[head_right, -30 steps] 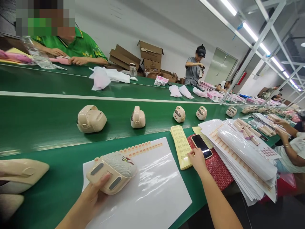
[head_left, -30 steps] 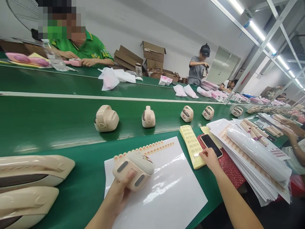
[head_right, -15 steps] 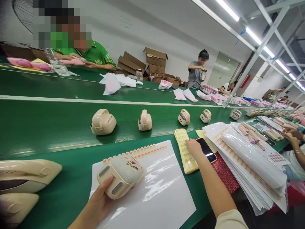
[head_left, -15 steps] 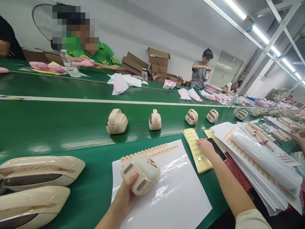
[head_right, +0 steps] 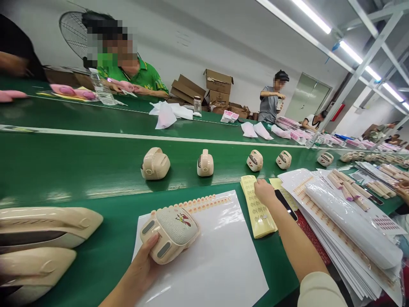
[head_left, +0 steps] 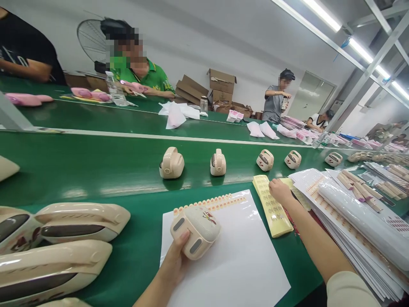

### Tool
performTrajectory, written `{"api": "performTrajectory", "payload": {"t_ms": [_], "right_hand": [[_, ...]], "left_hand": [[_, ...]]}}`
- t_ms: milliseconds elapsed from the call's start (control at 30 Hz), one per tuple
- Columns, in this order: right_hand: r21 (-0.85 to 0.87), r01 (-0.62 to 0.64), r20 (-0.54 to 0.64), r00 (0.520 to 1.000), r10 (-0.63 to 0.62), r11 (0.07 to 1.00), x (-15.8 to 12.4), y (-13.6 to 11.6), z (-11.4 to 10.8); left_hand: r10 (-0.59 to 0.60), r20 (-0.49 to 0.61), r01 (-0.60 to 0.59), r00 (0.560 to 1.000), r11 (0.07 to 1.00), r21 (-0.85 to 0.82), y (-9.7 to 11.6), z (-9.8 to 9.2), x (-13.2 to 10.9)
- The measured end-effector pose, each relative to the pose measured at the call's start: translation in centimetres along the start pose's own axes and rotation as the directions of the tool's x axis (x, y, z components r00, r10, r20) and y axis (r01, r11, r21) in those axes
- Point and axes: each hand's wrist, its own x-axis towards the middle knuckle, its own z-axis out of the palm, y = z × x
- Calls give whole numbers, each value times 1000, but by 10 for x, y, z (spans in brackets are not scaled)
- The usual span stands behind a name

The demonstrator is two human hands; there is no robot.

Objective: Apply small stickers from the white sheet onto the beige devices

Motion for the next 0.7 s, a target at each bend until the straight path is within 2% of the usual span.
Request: {"api": "performTrajectory", "payload": {"t_ms": [133, 267, 400, 500, 533, 600, 667, 700], "right_hand": [[197, 69, -4, 998, -69, 978, 8, -52, 8], [439, 86, 31, 993, -111, 894, 24, -99, 22], [619, -8, 53, 998, -32, 785, 34, -106, 29], [735, -42, 14, 999, 46, 676, 26, -110, 24], [780, -36, -3, 998, 62, 624, 20, -115, 21], [910, 0, -31, 997, 70, 415, 2, -134, 14], [997, 29, -34, 997, 70, 65, -18, -160, 9], [997, 22, -17, 997, 74, -75, -27, -173, 7]], "left_hand": [[15, 15, -15, 1000, 998, -53, 3, 0, 0], [8, 31, -4, 999, 992, -128, 6, -5, 3], [61, 49, -48, 997, 975, -218, 5, -11, 6], [122, 75, -92, 990, 943, -318, 3, -12, 8], [141, 87, -102, 986, 932, -349, 3, -12, 9], [170, 118, -110, 978, 910, -400, 4, -10, 10], [174, 154, -91, 973, 896, -435, 7, -9, 10], [168, 169, -76, 971, 891, -448, 8, -8, 9]]}}
